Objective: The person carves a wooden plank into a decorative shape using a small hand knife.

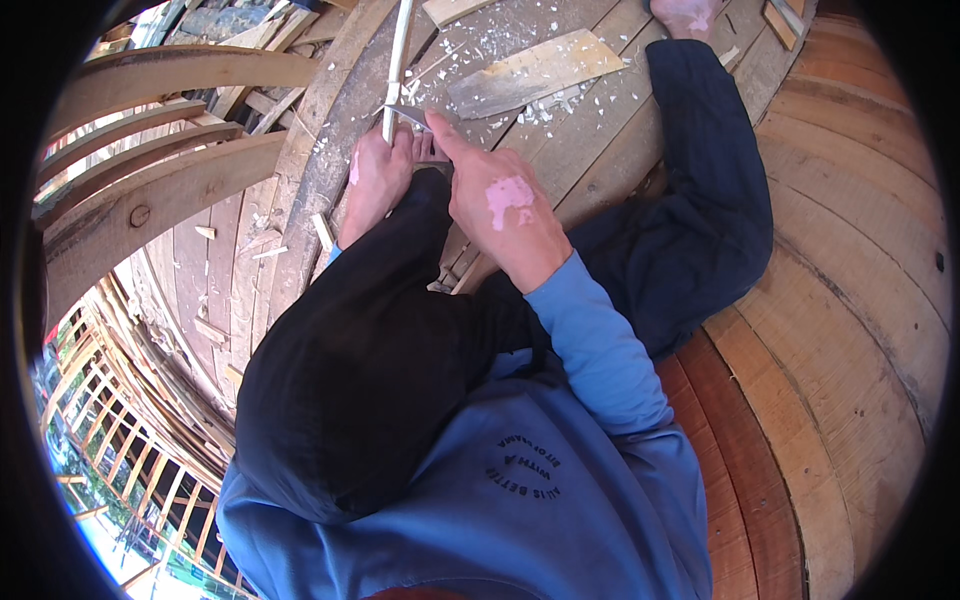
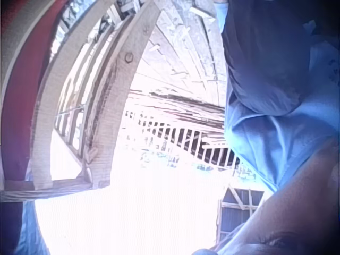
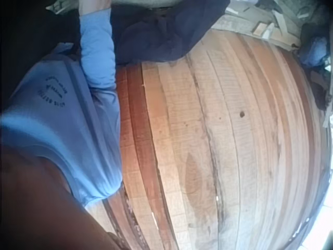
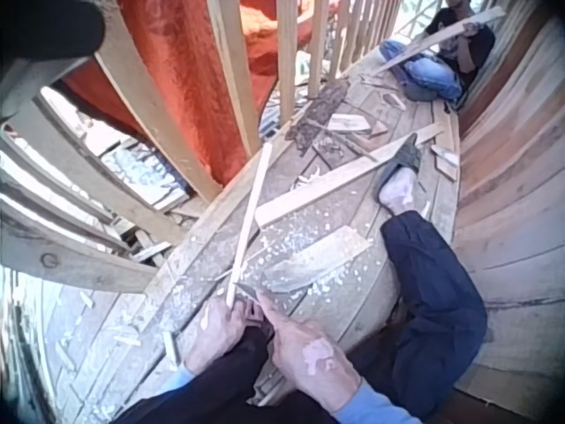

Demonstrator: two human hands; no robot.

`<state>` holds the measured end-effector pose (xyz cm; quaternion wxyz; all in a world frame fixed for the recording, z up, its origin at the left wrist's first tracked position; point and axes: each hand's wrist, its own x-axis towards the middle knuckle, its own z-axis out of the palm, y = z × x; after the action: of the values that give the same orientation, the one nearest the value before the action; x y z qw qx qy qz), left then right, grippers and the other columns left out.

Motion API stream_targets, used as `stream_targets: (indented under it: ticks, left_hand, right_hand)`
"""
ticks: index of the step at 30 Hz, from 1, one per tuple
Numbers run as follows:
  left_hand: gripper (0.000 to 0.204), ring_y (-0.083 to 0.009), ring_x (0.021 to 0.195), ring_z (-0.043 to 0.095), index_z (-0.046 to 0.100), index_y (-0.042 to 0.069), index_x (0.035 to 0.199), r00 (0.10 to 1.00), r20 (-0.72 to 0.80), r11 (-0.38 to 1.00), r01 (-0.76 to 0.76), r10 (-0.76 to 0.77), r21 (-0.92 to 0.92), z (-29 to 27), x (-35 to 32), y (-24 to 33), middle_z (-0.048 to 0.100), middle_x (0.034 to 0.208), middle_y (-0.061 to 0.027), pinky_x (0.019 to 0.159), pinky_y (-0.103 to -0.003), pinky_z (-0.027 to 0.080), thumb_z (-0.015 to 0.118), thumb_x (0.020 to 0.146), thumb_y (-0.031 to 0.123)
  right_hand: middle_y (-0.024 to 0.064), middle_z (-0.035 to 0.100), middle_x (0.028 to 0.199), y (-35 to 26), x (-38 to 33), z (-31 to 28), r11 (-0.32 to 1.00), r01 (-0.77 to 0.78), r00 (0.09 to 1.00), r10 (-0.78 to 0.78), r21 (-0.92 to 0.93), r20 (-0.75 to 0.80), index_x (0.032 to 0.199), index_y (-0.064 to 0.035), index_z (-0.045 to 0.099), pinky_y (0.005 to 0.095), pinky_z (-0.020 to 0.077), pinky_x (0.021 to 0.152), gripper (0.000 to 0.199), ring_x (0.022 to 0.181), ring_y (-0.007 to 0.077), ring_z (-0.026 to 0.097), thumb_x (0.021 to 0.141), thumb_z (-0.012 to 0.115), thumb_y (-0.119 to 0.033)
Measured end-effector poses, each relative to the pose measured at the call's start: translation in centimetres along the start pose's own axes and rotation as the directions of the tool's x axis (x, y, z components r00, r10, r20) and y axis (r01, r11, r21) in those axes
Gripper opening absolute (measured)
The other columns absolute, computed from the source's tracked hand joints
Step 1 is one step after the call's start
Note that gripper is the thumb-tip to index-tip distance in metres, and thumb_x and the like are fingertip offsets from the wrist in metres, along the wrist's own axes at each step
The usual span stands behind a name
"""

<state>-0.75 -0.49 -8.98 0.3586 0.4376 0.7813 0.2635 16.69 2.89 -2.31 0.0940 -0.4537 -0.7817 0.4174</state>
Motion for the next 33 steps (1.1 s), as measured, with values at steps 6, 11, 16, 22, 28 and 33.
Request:
stream_targets:
  ticks: [6, 11, 16, 22, 28, 33]
  left_hand:
    - [0.031, -0.0486, 0.083, 0.069, 0.069, -0.006, 0.093, 0.999, 0.014, 0.998, -0.029, 0.028, 0.047, 0.4, 0.3, -0.7, 0.069, 0.085, -0.0318, 0.077, -0.055, 0.053, 0.060, 0.098, 0.023]
    - [0.032, -0.0491, 0.082, 0.069, 0.069, -0.007, 0.092, 0.998, -0.028, 0.996, -0.063, 0.064, 0.064, 0.8, 0.3, -1.8, 0.069, 0.083, -0.0314, 0.077, -0.055, 0.054, 0.060, 0.098, 0.023]
    - [0.030, -0.0499, 0.077, 0.069, 0.068, -0.007, 0.092, 0.992, -0.028, 0.987, -0.116, 0.119, 0.110, 0.3, 0.0, -1.2, 0.068, 0.079, -0.0311, 0.075, -0.055, 0.054, 0.060, 0.097, 0.021]
    - [0.029, -0.0496, 0.078, 0.069, 0.067, -0.008, 0.092, 0.988, -0.046, 0.982, -0.139, 0.146, 0.126, 0.5, 0.0, -1.6, 0.067, 0.079, -0.0320, 0.074, -0.055, 0.054, 0.060, 0.098, 0.019]
    - [0.029, -0.0496, 0.078, 0.069, 0.067, -0.007, 0.092, 0.993, -0.053, 0.991, -0.105, 0.110, 0.084, 0.3, -0.3, -1.1, 0.067, 0.079, -0.0316, 0.074, -0.055, 0.054, 0.059, 0.099, 0.020]
    - [0.031, -0.0493, 0.078, 0.069, 0.067, -0.006, 0.089, 0.975, -0.035, 0.955, -0.208, 0.220, 0.211, 0.8, 0.0, -2.4, 0.067, 0.078, -0.0313, 0.074, -0.056, 0.054, 0.060, 0.099, 0.022]
  right_hand:
    - [0.0285, 0.071, 0.089, -0.7, -0.3, 1.6, 0.972, -0.170, 0.984, 0.175, -0.164, 0.019, 0.154, -0.0131, 0.048, 0.0578, 0.0540, 0.080, 0.066, 0.083, 0.0502, 0.068, 0.090, 0.055, -0.003]
    - [0.0283, 0.071, 0.090, -1.0, -0.2, 1.9, 0.984, -0.170, 0.984, 0.172, -0.052, 0.040, 0.155, -0.0130, 0.048, 0.0570, 0.0533, 0.083, 0.065, 0.089, 0.0502, 0.068, 0.091, 0.055, -0.003]
    - [0.0278, 0.070, 0.090, 0.7, -0.2, 2.1, 0.990, -0.112, 0.993, 0.109, 0.091, 0.040, 0.155, -0.0135, 0.048, 0.0563, 0.0530, 0.083, 0.066, 0.090, 0.0497, 0.067, 0.091, 0.055, -0.002]
    - [0.0264, 0.071, 0.093, -1.2, -0.4, 0.9, 0.959, -0.201, 0.971, 0.221, -0.199, 0.085, 0.156, -0.0149, 0.047, 0.0558, 0.0536, 0.082, 0.069, 0.091, 0.0492, 0.067, 0.089, 0.058, -0.001]
    - [0.0291, 0.070, 0.087, 1.4, 0.0, 1.2, 0.993, -0.070, 0.993, 0.060, 0.091, 0.099, 0.159, -0.0177, 0.044, 0.0572, 0.0543, 0.082, 0.071, 0.087, 0.0492, 0.069, 0.090, 0.059, -0.003]
    - [0.0257, 0.073, 0.094, -1.3, -0.4, 0.8, 0.960, -0.182, 0.977, 0.200, -0.211, 0.068, 0.156, -0.0129, 0.047, 0.0561, 0.0544, 0.085, 0.063, 0.091, 0.0483, 0.069, 0.094, 0.055, -0.001]
